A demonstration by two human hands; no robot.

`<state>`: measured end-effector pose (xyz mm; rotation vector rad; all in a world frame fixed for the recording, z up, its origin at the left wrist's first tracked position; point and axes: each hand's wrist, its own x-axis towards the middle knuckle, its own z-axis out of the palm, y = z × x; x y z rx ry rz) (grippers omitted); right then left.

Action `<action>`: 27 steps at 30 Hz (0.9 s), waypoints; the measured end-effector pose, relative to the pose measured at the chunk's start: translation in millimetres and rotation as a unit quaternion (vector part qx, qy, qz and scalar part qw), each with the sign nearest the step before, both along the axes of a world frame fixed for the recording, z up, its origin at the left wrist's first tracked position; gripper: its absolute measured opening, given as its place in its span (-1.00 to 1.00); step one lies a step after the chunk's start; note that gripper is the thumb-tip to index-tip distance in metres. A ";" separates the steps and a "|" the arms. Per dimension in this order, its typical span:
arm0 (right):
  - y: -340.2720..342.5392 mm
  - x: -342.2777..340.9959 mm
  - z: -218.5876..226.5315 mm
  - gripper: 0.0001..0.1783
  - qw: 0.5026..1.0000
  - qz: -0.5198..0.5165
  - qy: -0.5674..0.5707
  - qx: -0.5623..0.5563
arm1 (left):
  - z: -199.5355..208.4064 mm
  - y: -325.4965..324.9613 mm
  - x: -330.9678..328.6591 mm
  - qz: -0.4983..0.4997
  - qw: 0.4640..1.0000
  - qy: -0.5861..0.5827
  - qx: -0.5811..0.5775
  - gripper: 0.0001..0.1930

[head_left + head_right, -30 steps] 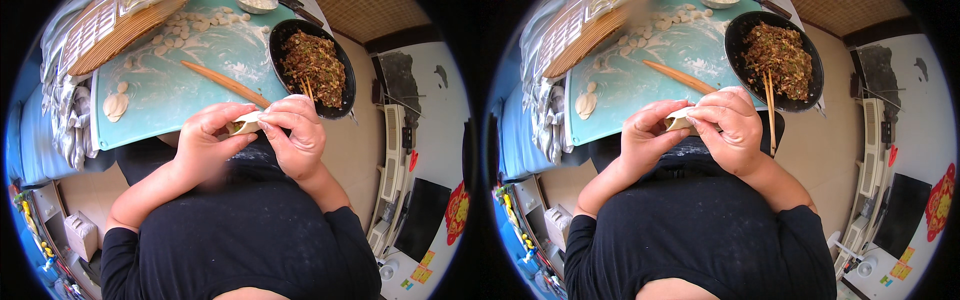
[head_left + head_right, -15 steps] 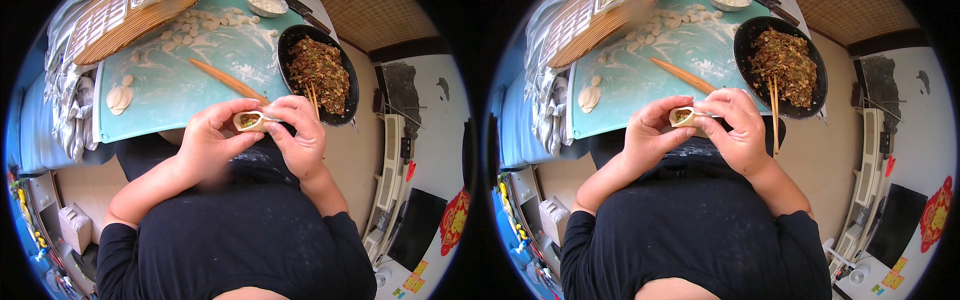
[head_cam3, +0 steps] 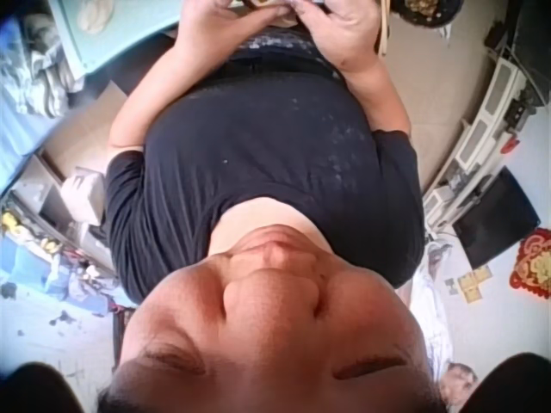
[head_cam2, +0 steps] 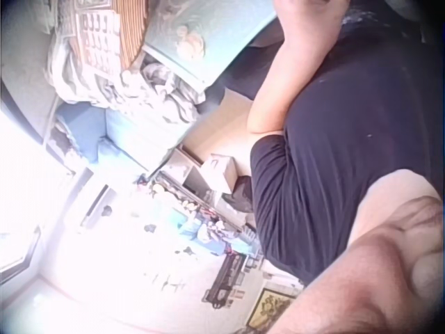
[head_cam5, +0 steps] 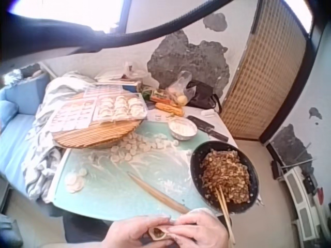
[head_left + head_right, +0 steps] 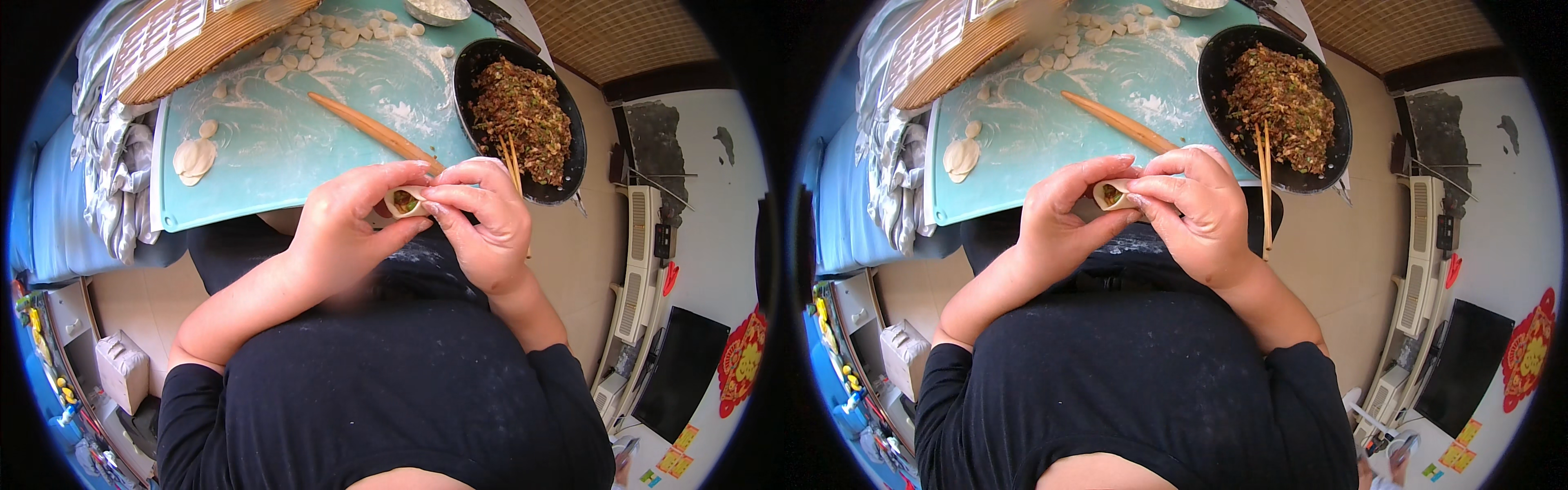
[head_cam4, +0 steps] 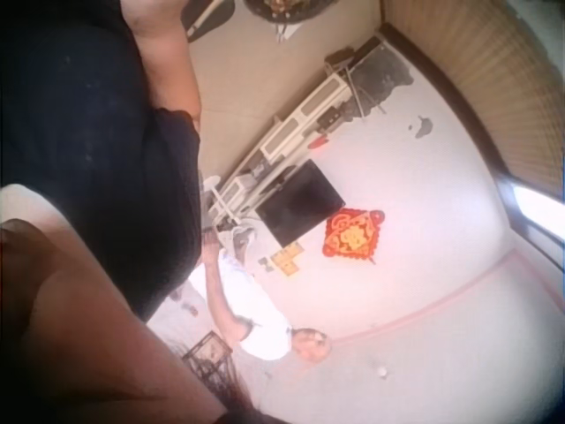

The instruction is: The person fills round dough wrappers with a meat and vegetable mixture using chopsticks, then folds and pleats the edges to seal the dumplings. Completed dumplings are placed on a bamboo tray. The person also handles dough balls and a rolling pin on a floured cutting board.

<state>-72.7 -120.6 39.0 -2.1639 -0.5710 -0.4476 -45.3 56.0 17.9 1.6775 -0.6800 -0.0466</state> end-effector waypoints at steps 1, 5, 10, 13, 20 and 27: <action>0.2 -0.1 -0.5 -0.83 1.000 -0.007 -0.024 -0.006 | 0.2 0.0 -0.3 -0.008 1.000 0.017 -0.006 -0.55; 3.4 1.5 -9.1 -0.85 0.995 -0.051 -0.078 0.047 | -0.3 -1.4 -1.1 -0.022 0.967 0.210 -0.139 -0.60; 3.3 2.8 -21.1 -0.80 0.995 -0.046 -0.050 0.072 | 0.4 0.2 1.2 -0.015 0.933 0.325 -0.152 -0.71; 4.9 2.9 -17.9 -0.79 0.995 -0.042 -0.083 0.028 | 2.2 -0.3 -1.0 0.007 0.942 0.304 -0.140 -0.77; 6.6 2.1 -13.9 -0.74 0.989 -0.044 -0.137 -0.029 | 8.2 0.5 -1.2 0.073 0.994 0.077 0.002 -0.81; 8.2 2.2 -11.4 -0.71 0.983 -0.050 -0.166 -0.056 | -0.9 0.5 6.8 0.128 0.963 -0.228 0.063 -0.85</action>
